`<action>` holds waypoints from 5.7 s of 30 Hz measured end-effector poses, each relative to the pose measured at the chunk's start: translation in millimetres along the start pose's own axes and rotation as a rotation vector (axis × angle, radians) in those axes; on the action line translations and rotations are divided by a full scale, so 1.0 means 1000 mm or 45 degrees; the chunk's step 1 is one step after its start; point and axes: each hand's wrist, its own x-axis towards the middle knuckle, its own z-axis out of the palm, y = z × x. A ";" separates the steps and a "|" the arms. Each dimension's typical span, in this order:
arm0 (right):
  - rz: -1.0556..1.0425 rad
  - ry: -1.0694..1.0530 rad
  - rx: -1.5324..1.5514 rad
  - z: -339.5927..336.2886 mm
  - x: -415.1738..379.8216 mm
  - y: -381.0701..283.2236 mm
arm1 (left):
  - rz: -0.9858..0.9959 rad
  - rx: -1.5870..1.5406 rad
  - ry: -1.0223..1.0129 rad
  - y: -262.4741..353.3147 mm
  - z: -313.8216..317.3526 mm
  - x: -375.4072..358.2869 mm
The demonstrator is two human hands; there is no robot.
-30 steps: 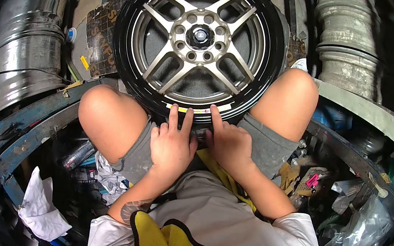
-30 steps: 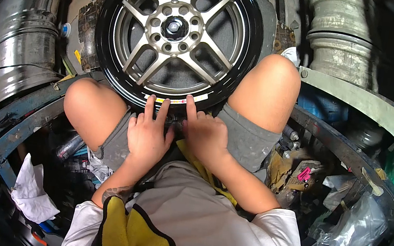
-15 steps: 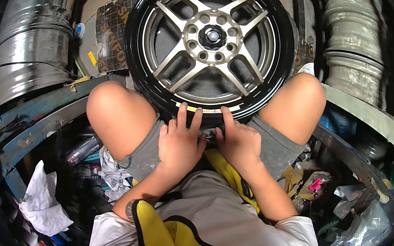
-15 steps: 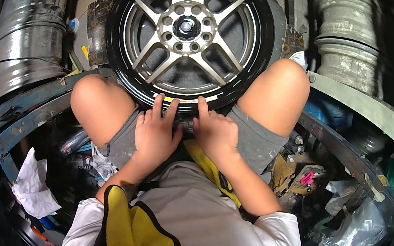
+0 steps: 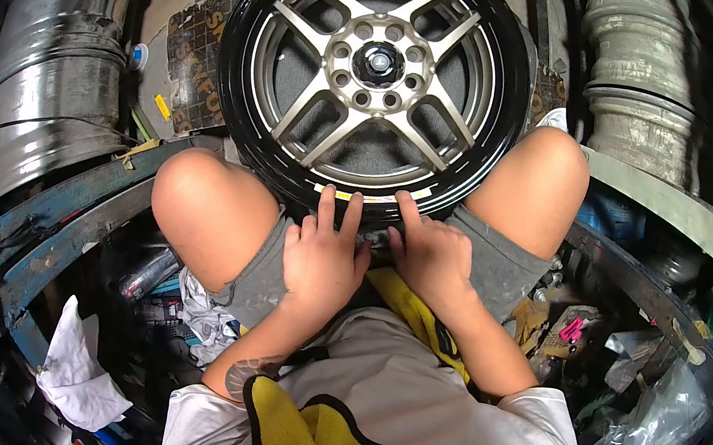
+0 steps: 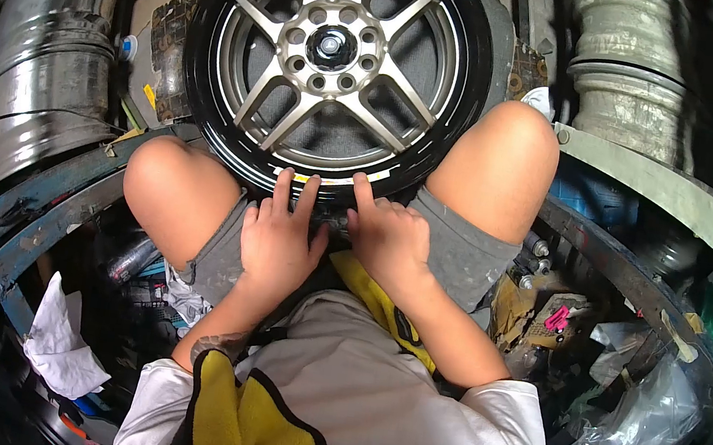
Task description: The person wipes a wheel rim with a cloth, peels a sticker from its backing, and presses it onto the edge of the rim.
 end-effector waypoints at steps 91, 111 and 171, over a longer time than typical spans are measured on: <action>0.042 -0.111 0.102 -0.008 0.006 0.002 | 0.010 0.044 -0.008 -0.001 -0.002 0.003; 0.069 -0.150 0.173 -0.013 0.008 0.000 | 0.011 0.016 -0.008 0.001 -0.005 0.004; -0.029 0.015 -0.003 -0.004 0.003 -0.011 | -0.027 0.000 -0.089 0.002 -0.005 0.003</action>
